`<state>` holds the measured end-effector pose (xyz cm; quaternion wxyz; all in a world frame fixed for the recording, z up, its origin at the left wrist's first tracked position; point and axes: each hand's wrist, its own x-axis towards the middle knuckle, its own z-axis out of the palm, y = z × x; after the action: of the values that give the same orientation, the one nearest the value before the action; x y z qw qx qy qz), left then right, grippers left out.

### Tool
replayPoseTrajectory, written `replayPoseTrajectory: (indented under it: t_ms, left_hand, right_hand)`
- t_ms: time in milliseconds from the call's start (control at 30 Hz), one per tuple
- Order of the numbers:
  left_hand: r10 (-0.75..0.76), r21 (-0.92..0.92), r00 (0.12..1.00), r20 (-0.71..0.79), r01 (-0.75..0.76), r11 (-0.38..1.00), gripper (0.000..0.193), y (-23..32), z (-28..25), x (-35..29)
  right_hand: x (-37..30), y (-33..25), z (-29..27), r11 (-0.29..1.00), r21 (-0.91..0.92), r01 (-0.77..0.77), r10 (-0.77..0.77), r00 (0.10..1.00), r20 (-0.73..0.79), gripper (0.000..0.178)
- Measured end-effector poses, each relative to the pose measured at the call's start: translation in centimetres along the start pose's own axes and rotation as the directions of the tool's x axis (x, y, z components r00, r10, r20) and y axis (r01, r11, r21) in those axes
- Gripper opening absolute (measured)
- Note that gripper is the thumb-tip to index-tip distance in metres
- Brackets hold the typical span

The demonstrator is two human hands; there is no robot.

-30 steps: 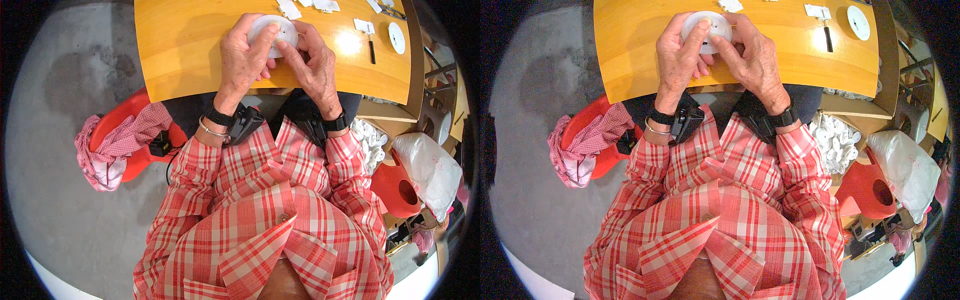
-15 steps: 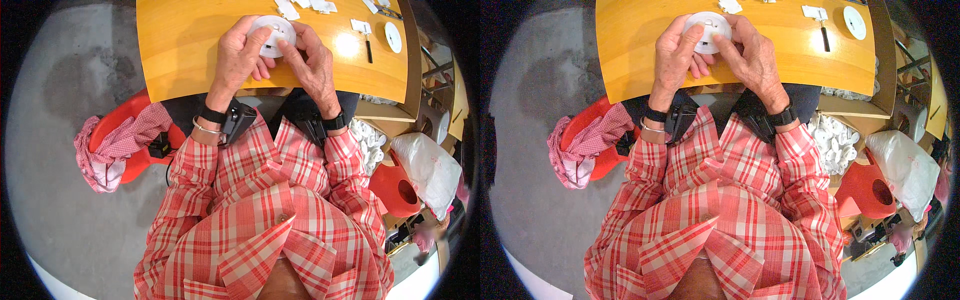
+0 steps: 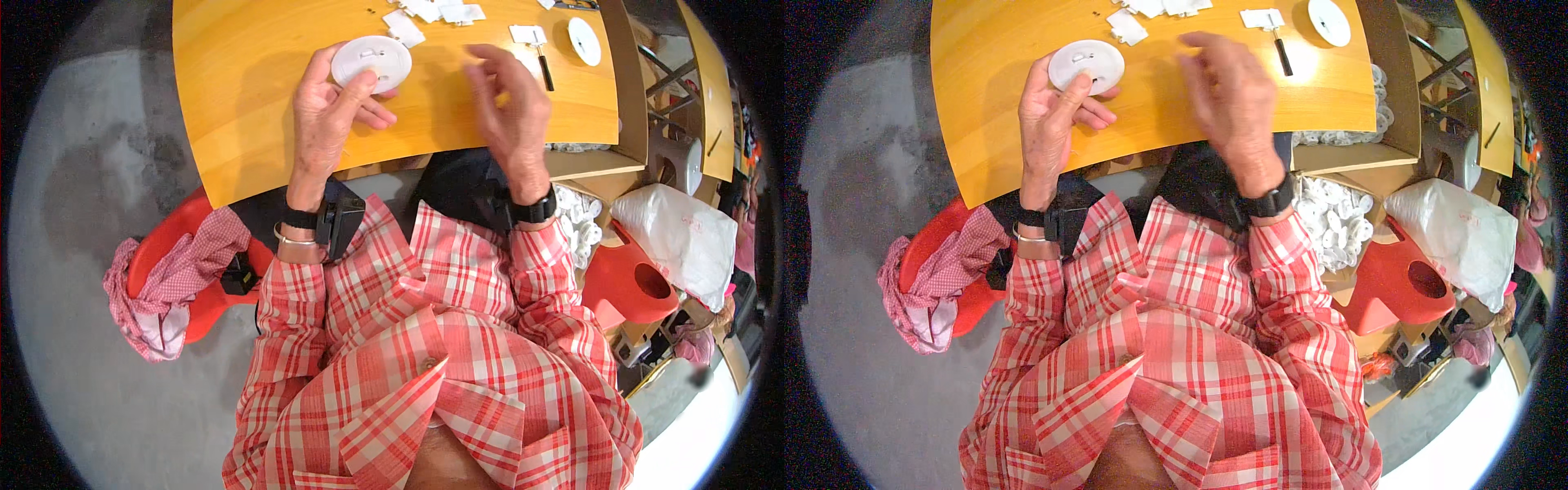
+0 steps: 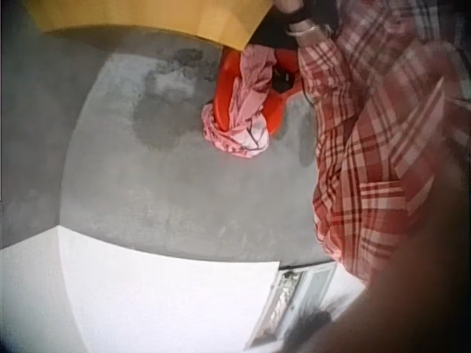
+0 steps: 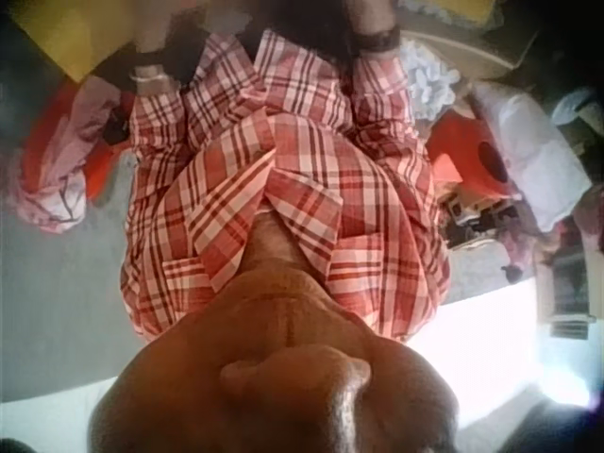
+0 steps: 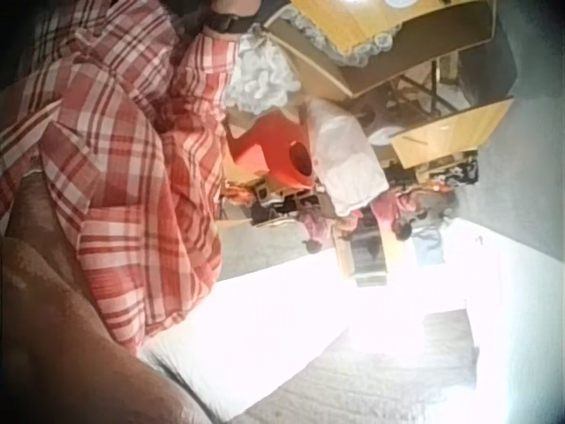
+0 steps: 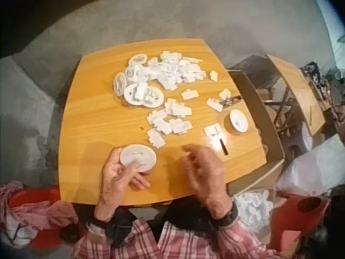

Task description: Manually assemble small white plastic shoe components into circular base plates.

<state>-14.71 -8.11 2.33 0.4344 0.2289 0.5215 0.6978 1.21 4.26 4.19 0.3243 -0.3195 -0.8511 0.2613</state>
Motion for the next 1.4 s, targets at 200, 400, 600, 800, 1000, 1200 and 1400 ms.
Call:
replayPoseTrajectory:
  t_ms: [200, 400, 600, 800, 1000, 1200, 1400]
  left_hand:
    - [0.035, 0.059, 0.999, -0.011, -0.034, 0.998, 0.037, -0.2, 0.4, -0.2]
    - [0.063, 0.047, 0.996, -0.057, -0.060, 0.997, 0.039, -1.2, 1.4, -0.5]
    - [0.080, 0.023, 0.995, -0.061, -0.079, 0.997, 0.036, -1.1, 0.6, -0.5]
    - [0.060, 0.044, 0.994, -0.091, -0.056, 0.997, 0.039, -0.6, 0.7, -0.7]
    - [0.017, 0.172, 0.995, -0.096, -0.001, 0.985, 0.032, -0.5, 1.3, -1.0]
    - [0.053, 0.194, 0.988, -0.146, -0.024, 0.981, 0.027, -0.7, 1.5, -1.0]
    - [0.120, 0.268, 0.983, -0.142, -0.078, 0.960, 0.027, -1.1, 1.6, -1.0]
  right_hand:
    - [0.8, 4.8, -3.7, 0.805, -0.592, -0.032, -0.082, 0.983, -0.165, 0.021]
    - [0.8, 5.7, -4.3, 0.774, -0.589, -0.233, 0.199, 0.972, -0.123, 0.022]
    - [0.8, 4.4, -4.4, 0.796, -0.544, -0.265, 0.214, 0.964, -0.156, 0.021]
    - [-0.1, 0.2, -2.3, 0.975, -0.114, -0.193, 0.194, 0.981, -0.003, 0.014]
    - [-0.5, -3.8, 0.4, 0.991, -0.017, 0.132, -0.127, 0.975, 0.181, 0.012]
    - [-0.2, -4.4, 0.8, 0.977, -0.109, 0.182, -0.161, 0.972, 0.173, 0.011]
    - [-0.4, -4.2, 1.0, 0.967, -0.149, 0.207, -0.178, 0.966, 0.187, 0.012]
